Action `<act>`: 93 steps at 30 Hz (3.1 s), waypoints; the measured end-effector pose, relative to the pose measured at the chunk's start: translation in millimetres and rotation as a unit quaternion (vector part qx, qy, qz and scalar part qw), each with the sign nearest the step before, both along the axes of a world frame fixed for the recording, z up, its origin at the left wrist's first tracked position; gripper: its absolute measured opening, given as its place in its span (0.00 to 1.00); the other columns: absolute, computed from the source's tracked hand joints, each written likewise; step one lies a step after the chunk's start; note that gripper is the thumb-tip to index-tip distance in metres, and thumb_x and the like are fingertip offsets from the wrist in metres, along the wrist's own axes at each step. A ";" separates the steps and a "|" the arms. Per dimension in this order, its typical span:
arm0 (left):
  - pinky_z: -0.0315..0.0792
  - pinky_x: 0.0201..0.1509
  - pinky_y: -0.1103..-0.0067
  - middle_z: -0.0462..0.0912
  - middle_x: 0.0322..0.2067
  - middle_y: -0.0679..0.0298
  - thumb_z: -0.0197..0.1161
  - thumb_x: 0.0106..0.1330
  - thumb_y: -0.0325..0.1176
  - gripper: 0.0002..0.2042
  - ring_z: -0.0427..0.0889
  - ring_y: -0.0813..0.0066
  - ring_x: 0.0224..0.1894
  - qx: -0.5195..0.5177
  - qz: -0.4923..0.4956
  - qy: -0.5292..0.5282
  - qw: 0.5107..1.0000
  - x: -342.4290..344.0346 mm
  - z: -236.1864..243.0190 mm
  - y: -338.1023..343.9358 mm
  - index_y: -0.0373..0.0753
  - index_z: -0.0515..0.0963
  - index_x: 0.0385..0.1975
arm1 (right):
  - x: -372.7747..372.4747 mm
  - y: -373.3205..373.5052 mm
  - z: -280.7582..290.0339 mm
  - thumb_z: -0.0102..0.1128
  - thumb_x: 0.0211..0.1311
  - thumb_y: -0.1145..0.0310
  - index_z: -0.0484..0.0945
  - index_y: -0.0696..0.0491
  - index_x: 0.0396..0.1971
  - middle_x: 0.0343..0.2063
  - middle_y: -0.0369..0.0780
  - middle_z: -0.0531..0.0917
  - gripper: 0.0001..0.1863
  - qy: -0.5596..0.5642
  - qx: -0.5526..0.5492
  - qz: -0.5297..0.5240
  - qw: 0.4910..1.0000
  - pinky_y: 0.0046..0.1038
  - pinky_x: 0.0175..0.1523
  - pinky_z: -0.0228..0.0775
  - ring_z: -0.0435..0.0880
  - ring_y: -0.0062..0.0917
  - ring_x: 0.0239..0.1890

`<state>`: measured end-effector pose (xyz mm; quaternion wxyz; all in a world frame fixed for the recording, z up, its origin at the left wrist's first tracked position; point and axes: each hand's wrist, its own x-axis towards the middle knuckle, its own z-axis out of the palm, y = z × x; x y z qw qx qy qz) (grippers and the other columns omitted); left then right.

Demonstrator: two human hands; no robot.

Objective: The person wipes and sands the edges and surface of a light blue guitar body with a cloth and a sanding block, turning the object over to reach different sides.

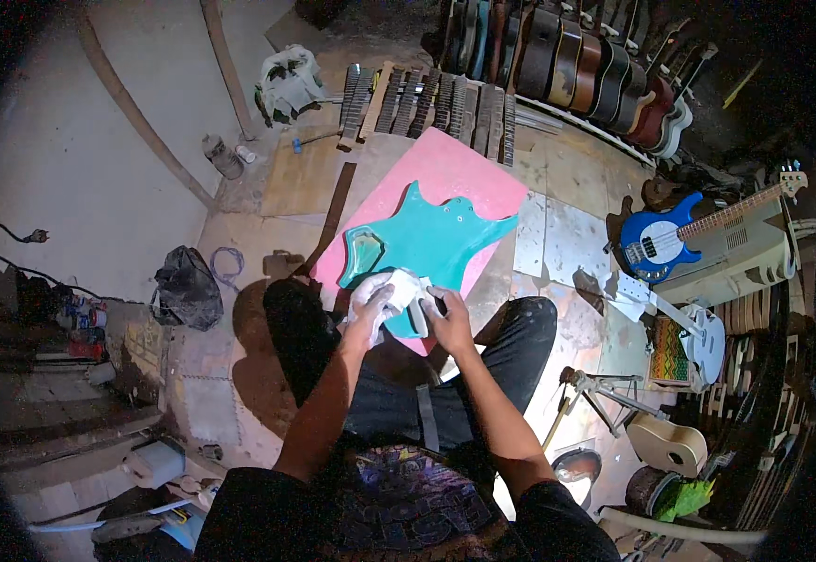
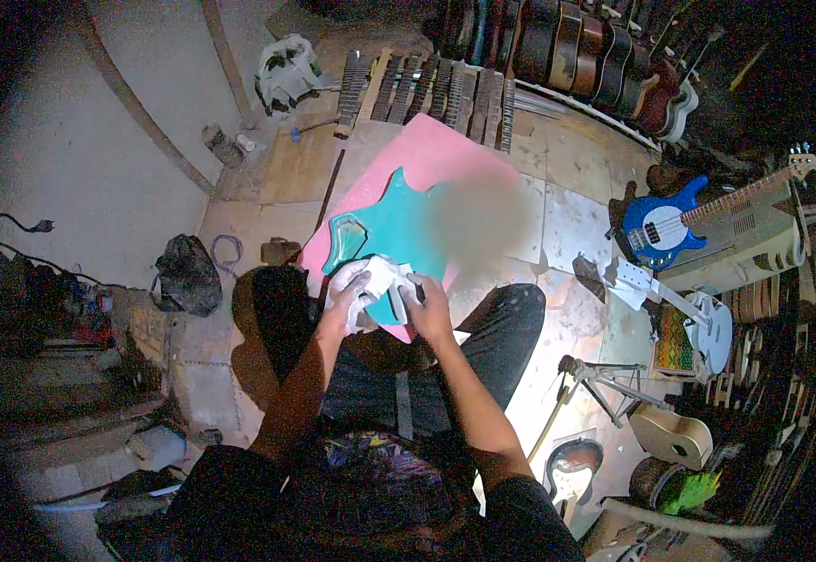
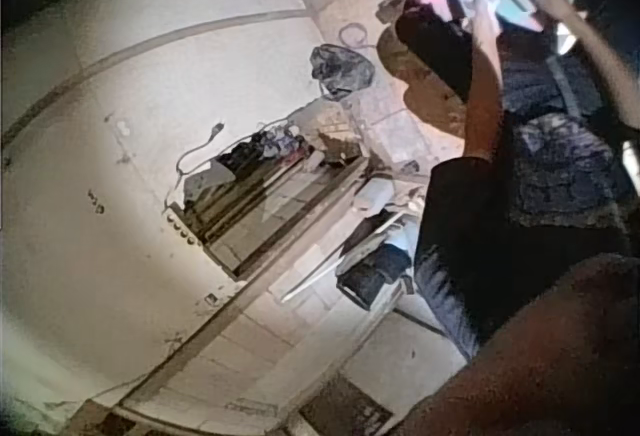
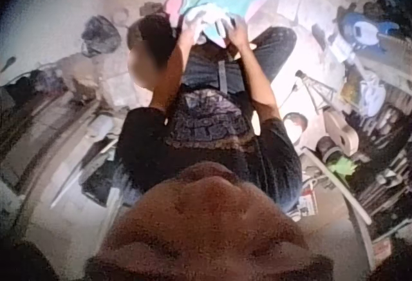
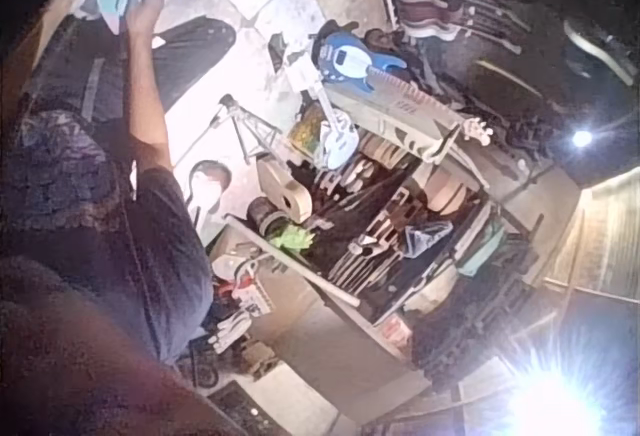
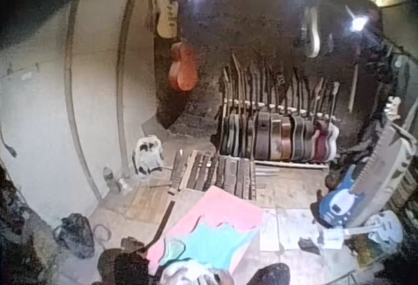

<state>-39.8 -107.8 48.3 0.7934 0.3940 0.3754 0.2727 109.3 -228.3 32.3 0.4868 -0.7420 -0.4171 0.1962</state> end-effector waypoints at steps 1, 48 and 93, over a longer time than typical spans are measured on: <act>0.79 0.47 0.73 0.82 0.47 0.59 0.66 0.68 0.36 0.21 0.83 0.71 0.46 0.009 0.016 0.001 1.000 -0.1 0.3 1.0 0.33 0.74 0.56 | -1.7 1.0 3.5 0.68 0.61 0.67 0.81 0.58 0.43 0.47 0.49 0.82 0.14 -0.024 0.025 -0.030 0.999 0.34 0.56 0.71 0.81 0.40 0.49; 0.76 0.57 0.62 0.77 0.55 0.53 0.60 0.67 0.30 0.23 0.79 0.58 0.57 -0.085 -0.031 -0.150 0.985 -8.2 2.8 5.0 0.34 0.68 0.61 | -12.8 -9.7 16.8 0.72 0.49 0.64 0.71 0.59 0.61 0.51 0.48 0.81 0.37 0.142 -0.115 -0.020 0.983 0.34 0.58 0.72 0.81 0.37 0.51; 0.64 0.66 0.61 0.74 0.57 0.51 0.81 0.40 0.50 0.47 0.70 0.49 0.62 0.624 -0.240 0.324 0.669 -8.9 -21.4 70.0 0.42 0.69 0.64 | 34.1 -39.5 37.9 0.60 0.70 0.61 0.70 0.52 0.56 0.39 0.42 0.84 0.20 0.627 0.051 -0.069 0.774 0.29 0.36 0.82 0.86 0.27 0.35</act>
